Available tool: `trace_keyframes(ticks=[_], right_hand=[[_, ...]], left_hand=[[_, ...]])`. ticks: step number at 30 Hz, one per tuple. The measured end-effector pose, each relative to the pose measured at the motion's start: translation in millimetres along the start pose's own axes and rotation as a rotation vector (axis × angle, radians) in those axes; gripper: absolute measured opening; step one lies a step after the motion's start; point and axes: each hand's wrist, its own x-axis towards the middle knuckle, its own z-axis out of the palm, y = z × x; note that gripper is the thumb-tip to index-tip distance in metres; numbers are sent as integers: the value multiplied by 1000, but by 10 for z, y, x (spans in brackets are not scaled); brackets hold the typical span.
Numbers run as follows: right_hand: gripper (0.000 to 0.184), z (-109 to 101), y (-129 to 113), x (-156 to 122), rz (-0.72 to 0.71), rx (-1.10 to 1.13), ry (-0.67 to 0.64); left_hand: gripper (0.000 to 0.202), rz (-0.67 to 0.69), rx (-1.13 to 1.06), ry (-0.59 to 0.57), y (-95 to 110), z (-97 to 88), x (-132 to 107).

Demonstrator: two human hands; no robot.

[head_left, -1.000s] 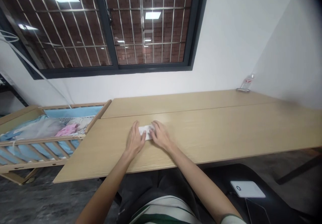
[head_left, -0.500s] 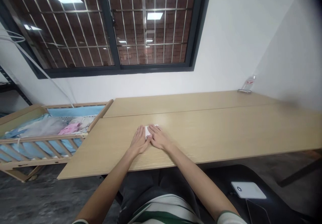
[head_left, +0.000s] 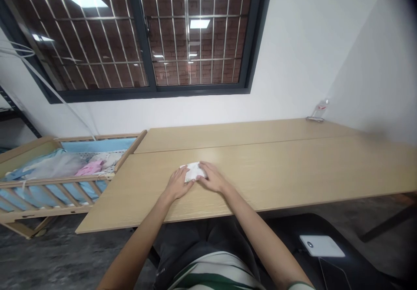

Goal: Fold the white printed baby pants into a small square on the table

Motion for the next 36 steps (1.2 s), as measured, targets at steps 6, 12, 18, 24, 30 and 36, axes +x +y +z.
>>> trace_keyframes(ticks=[6,12,18,24,30,36], right_hand=[[72,52,99,18,-13,25,-8],[59,109,176,57,-47,98,86],[24,92,45,110,133,388,243],[50,107,-37,190,362,918,362],[61,86,38,191,594,1043,446],[46,218,128,176,410,904,322]], left_hand=[[72,-57,-23,29,6,5,16],[43,-54,-76,94,19,-6,45],[32,-123,-165,272,72,-92,84],[39,-232,-302,317,95,-92,116],[39,-233,-335,170,79,-62,76],[35,-239,-259,44,70,-38,72]])
